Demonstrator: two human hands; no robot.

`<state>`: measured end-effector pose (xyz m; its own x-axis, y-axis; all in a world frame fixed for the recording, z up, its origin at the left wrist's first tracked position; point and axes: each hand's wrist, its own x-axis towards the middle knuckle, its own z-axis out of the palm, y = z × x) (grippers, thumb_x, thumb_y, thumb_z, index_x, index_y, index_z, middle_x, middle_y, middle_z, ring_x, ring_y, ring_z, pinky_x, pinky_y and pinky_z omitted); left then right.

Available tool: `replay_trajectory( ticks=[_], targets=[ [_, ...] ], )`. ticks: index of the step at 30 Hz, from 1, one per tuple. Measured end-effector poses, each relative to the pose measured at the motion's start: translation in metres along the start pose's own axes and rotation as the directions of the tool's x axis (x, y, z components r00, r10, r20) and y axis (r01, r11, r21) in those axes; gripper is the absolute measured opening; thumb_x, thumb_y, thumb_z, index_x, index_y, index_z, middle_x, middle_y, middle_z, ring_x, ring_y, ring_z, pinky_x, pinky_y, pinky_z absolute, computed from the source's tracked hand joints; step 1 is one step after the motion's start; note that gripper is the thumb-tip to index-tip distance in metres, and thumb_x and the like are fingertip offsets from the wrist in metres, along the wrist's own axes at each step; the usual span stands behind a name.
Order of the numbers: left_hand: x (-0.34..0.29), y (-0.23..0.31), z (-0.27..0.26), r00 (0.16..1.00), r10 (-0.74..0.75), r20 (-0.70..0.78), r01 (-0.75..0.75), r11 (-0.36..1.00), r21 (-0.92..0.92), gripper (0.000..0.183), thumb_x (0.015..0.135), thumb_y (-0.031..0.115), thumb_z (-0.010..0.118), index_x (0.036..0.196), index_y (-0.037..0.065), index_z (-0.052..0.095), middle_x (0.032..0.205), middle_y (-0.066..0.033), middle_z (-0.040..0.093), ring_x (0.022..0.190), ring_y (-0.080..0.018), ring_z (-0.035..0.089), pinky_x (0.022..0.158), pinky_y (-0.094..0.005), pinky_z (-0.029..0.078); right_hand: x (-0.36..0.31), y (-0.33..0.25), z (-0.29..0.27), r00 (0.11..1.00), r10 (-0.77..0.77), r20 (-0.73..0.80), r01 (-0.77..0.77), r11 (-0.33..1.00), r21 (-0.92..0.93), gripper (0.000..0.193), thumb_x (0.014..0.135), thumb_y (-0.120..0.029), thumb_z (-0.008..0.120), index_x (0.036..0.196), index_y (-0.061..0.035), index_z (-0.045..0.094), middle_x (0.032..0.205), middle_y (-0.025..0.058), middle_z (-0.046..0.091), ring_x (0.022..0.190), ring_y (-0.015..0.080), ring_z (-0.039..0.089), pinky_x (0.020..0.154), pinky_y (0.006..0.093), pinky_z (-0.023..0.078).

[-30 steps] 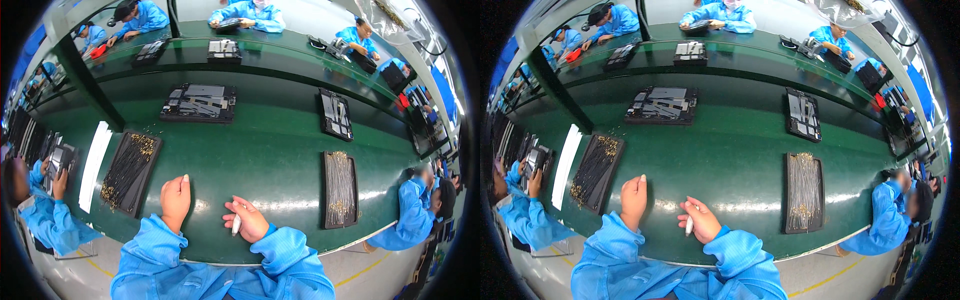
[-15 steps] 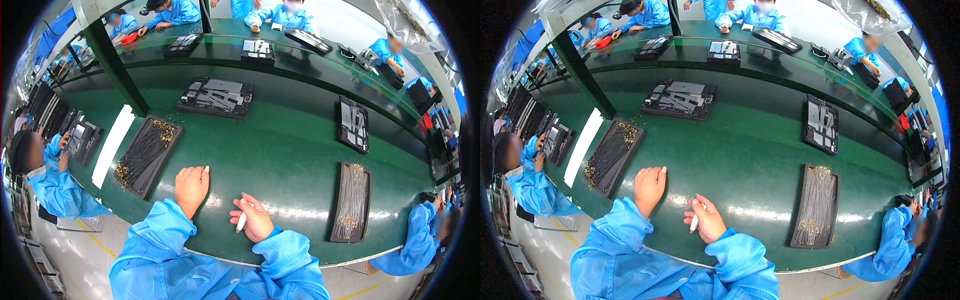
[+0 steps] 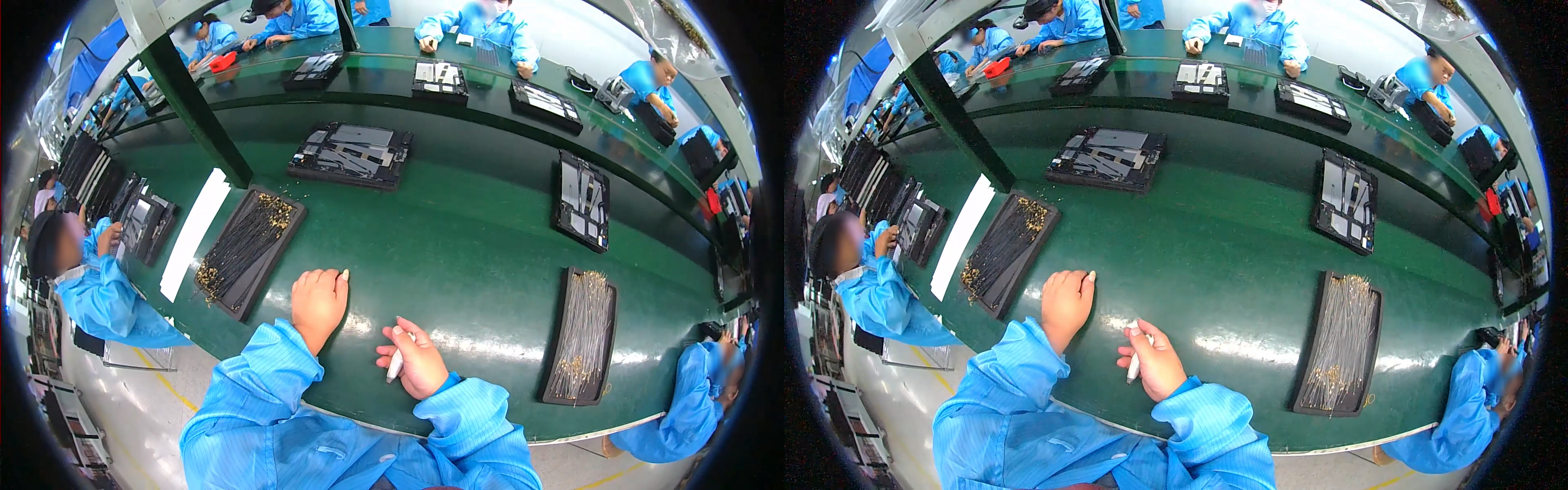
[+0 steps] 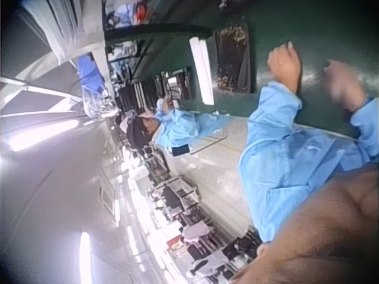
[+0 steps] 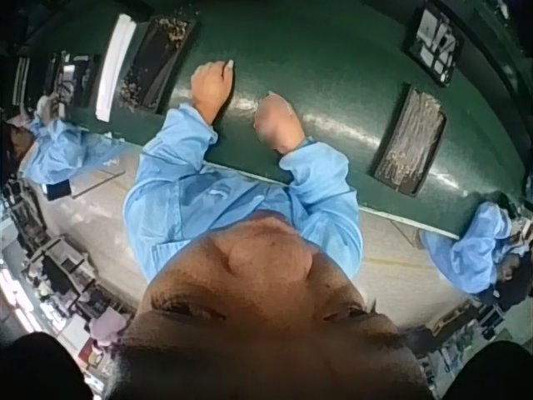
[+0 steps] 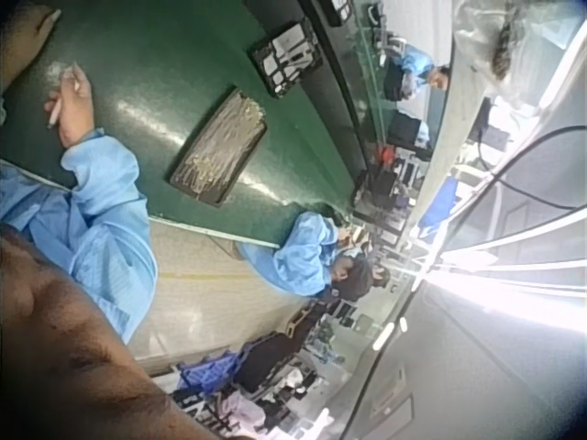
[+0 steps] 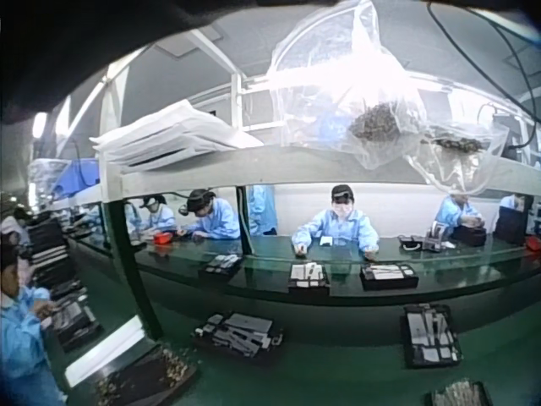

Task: Assembling and applying adhesive components to tablet internals on an assembly line.

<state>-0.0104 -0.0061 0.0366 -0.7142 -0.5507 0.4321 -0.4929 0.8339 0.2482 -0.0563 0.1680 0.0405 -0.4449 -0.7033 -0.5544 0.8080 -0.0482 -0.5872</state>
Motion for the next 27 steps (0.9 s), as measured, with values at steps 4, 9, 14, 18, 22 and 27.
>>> replay_trajectory(
  ticks=[4, 9, 14, 18, 22, 27],
  targets=[
    [-0.001, 0.006, -0.001, 1.000, 0.004, -0.019, -0.004, 1.000, 0.001, 0.018, 0.074, 0.021, 0.049, 0.068, 0.005, 0.056, 0.066, -0.0089, 0.054, 0.067, -0.0265, 0.050, 0.062, -0.0371, 0.038, -0.003, -0.003, -0.003, 1.000, 0.000, 0.001, 0.000, 1.000, -0.001, 0.051, 0.080, -0.022, 0.049, 0.120, -0.0024, 0.024, 0.107, 0.0130, 0.043, 0.079, 0.0221, 0.051, 0.063, 0.0321, 0.046],
    [-0.002, 0.012, -0.001, 1.000, 0.006, -0.018, -0.006, 1.000, -0.004, 0.018, 0.075, 0.021, 0.049, 0.069, 0.005, 0.055, 0.066, -0.0090, 0.054, 0.067, -0.0267, 0.050, 0.062, -0.0372, 0.038, -0.006, -0.005, -0.008, 1.000, -0.009, -0.005, 0.009, 1.000, -0.009, 0.050, 0.080, -0.021, 0.049, 0.120, -0.0033, 0.025, 0.107, 0.0130, 0.043, 0.079, 0.0223, 0.051, 0.063, 0.0324, 0.046],
    [-0.006, 0.018, 0.002, 1.000, 0.003, -0.026, -0.003, 1.000, -0.004, 0.018, 0.075, 0.021, 0.049, 0.069, 0.005, 0.056, 0.066, -0.0091, 0.054, 0.067, -0.0269, 0.050, 0.062, -0.0375, 0.038, -0.008, -0.004, -0.016, 1.000, -0.018, -0.004, 0.018, 1.000, 0.002, 0.049, 0.080, -0.021, 0.049, 0.119, -0.0036, 0.026, 0.106, 0.0127, 0.044, 0.079, 0.0222, 0.051, 0.063, 0.0327, 0.046],
    [-0.006, 0.022, 0.002, 1.000, 0.001, -0.011, -0.001, 1.000, 0.002, 0.018, 0.074, 0.021, 0.049, 0.070, 0.005, 0.056, 0.068, -0.0094, 0.055, 0.068, -0.0271, 0.050, 0.063, -0.0378, 0.038, -0.010, -0.006, -0.019, 1.000, -0.021, -0.004, 0.021, 1.000, 0.000, 0.049, 0.080, -0.021, 0.049, 0.119, -0.0037, 0.026, 0.106, 0.0127, 0.045, 0.079, 0.0220, 0.051, 0.063, 0.0328, 0.046],
    [-0.007, 0.027, 0.003, 1.000, 0.005, -0.016, -0.005, 1.000, 0.002, 0.017, 0.074, 0.021, 0.049, 0.071, 0.005, 0.056, 0.069, -0.0094, 0.055, 0.068, -0.0271, 0.050, 0.063, -0.0376, 0.038, -0.013, -0.010, -0.022, 1.000, -0.015, 0.003, 0.015, 1.000, -0.011, 0.050, 0.080, -0.022, 0.049, 0.120, -0.0029, 0.025, 0.107, 0.0128, 0.044, 0.079, 0.0220, 0.051, 0.063, 0.0326, 0.046],
    [-0.008, 0.031, 0.006, 1.000, 0.016, -0.024, -0.016, 1.000, 0.002, 0.017, 0.074, 0.020, 0.050, 0.071, 0.005, 0.056, 0.068, -0.0093, 0.054, 0.068, -0.0270, 0.050, 0.063, -0.0375, 0.038, -0.017, -0.015, -0.026, 1.000, -0.012, 0.011, 0.013, 0.999, -0.030, 0.052, 0.080, -0.022, 0.048, 0.121, -0.0017, 0.023, 0.108, 0.0131, 0.043, 0.080, 0.0219, 0.050, 0.064, 0.0322, 0.045]
  ],
)
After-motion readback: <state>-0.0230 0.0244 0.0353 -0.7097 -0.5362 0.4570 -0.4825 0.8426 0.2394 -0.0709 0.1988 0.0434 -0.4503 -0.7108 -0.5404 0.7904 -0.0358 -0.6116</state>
